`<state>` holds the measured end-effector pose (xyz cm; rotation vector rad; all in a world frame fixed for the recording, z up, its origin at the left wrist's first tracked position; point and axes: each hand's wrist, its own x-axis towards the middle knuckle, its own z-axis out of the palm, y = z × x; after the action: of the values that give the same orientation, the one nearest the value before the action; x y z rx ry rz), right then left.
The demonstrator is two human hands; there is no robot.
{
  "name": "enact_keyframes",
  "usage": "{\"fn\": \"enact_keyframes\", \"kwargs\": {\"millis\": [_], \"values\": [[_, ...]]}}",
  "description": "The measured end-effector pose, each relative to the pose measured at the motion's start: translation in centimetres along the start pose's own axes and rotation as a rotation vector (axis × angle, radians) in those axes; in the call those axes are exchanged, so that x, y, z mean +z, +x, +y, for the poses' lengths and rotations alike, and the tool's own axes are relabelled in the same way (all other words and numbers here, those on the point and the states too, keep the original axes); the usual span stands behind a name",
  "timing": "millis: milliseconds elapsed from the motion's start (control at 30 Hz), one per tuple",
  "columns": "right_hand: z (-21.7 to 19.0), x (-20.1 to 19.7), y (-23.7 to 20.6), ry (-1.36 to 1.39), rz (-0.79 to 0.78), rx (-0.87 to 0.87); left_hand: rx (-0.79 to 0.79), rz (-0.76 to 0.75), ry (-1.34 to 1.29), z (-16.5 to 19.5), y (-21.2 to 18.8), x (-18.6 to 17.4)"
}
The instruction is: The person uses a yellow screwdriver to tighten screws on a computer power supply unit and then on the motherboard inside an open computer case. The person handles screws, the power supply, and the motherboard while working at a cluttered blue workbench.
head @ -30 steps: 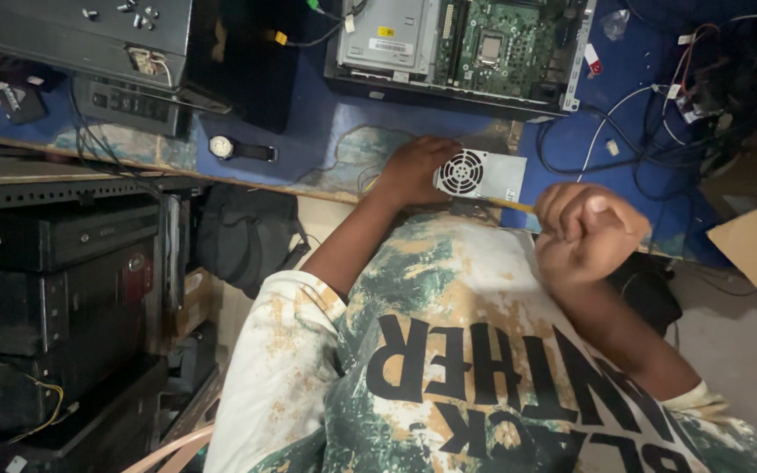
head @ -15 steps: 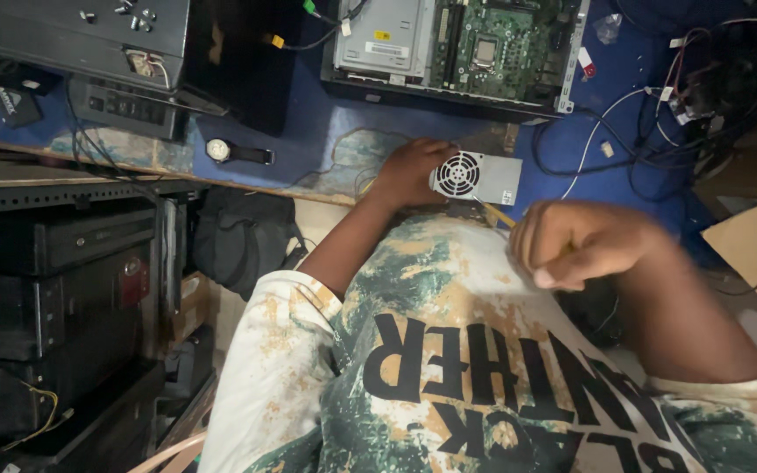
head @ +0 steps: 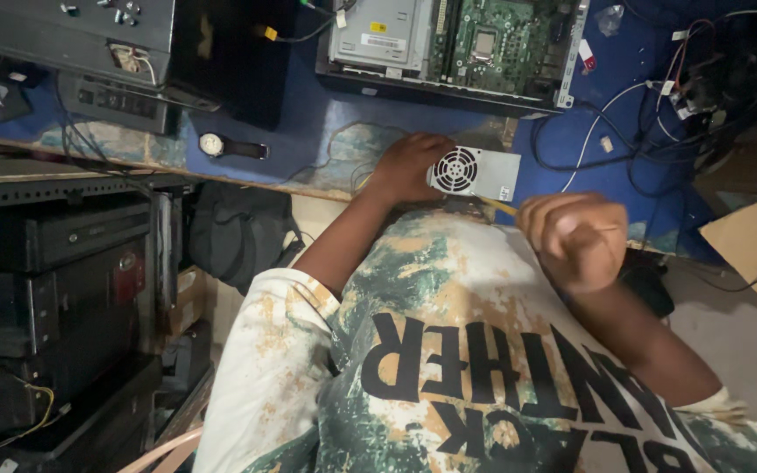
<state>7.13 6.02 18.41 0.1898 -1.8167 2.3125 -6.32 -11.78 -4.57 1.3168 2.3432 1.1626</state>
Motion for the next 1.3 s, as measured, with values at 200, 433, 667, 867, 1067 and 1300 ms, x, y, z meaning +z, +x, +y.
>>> {"fn": "enact_keyframes", "kwargs": {"millis": [200,433,667,867,1067,1300], "values": [[0.7,1.8,-0.5,-0.091,0.364,-0.081,-0.045,-0.017,0.010,0.3,0.0,0.3],[-0.5,-0.3,-0.2,-0.061,0.032,-0.039,-0.037,-0.037,0.017,0.4,-0.3,0.7],[-5.0,-10.0,-4.6,-0.084,-0.001,-0.173,0.041,-0.017,0.058,1.0,-0.1,-0.9],[-2.5,-16.2,-11.2,-0.052,0.218,-0.138,-0.100,0.234,-0.037,6.5,-2.6,-8.8],[-2.0,-17.2,-13.7,-0.128,0.396,0.114,-0.122,0.785,0.212,9.6,-7.1,-19.9],[-2.3,-18.4,-14.0,-0.501,0.355,0.343,-0.251,1.040,0.361,6.3,-9.2,-30.0]]}}
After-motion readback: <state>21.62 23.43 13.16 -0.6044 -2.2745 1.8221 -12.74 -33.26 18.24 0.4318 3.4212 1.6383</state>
